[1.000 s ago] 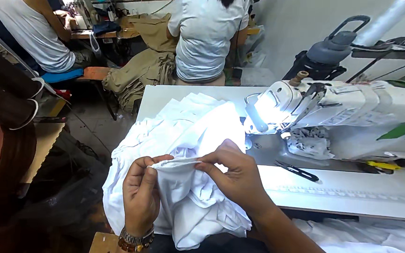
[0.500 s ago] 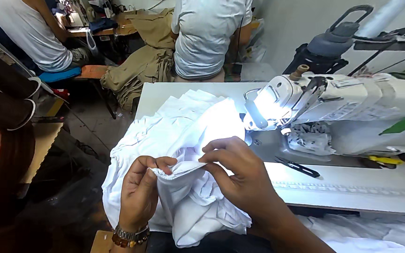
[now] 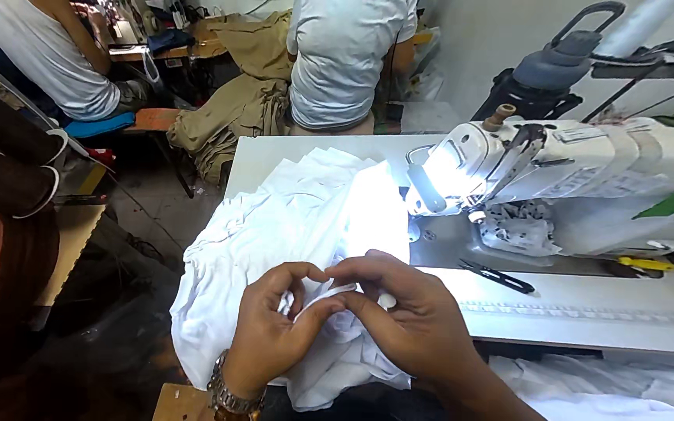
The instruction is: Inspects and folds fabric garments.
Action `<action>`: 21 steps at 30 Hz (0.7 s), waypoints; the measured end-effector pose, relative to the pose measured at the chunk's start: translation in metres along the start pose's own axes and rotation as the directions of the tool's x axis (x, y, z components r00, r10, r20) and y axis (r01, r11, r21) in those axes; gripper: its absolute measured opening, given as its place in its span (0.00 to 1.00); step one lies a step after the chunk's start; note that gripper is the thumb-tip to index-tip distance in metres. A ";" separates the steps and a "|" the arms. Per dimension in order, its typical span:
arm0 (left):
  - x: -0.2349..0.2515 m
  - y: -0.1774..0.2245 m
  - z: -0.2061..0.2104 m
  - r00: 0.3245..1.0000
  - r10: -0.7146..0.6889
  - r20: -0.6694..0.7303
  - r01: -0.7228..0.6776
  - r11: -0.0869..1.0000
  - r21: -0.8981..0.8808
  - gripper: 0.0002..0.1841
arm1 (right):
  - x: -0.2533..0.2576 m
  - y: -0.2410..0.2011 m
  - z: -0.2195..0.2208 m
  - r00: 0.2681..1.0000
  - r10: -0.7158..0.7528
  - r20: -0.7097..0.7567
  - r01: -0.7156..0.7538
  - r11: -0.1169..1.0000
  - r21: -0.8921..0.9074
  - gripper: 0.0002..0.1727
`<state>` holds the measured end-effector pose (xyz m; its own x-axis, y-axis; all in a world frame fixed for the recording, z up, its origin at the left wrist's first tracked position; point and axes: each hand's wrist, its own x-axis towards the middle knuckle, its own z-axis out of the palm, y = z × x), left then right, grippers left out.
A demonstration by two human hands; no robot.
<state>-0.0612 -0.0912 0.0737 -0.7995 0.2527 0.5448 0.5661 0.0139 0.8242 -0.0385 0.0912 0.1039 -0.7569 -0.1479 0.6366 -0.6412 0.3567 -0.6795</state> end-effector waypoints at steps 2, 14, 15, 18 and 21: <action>0.002 0.000 -0.005 0.997 -0.032 0.066 0.030 0.999 0.033 0.08 | -0.002 0.001 0.000 1.000 -0.025 0.004 0.025 0.999 -0.031 0.08; -0.015 -0.026 0.025 0.941 -0.302 -0.152 0.277 0.946 -0.166 0.08 | -0.010 0.029 -0.019 0.847 0.521 0.103 -0.518 0.854 -0.057 0.17; -0.017 -0.027 0.028 0.941 -0.297 -0.162 0.269 0.947 -0.173 0.08 | -0.010 0.028 -0.018 0.836 0.535 0.126 -0.531 0.845 -0.066 0.16; -0.019 -0.025 0.036 0.943 -0.280 -0.178 0.248 0.952 -0.180 0.07 | -0.010 0.026 -0.015 0.854 0.499 0.146 -0.495 0.866 -0.065 0.10; -0.019 -0.027 0.038 0.951 -0.248 -0.183 0.211 0.957 -0.201 0.05 | -0.012 0.027 -0.014 0.913 0.384 0.140 -0.380 0.923 -0.056 0.12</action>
<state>-0.0534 -0.0601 0.0354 -0.9377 0.0602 0.3422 0.3328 -0.1277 0.9343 -0.0451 0.1161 0.0831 -0.9547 -0.1276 0.2689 -0.2975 0.4376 -0.8485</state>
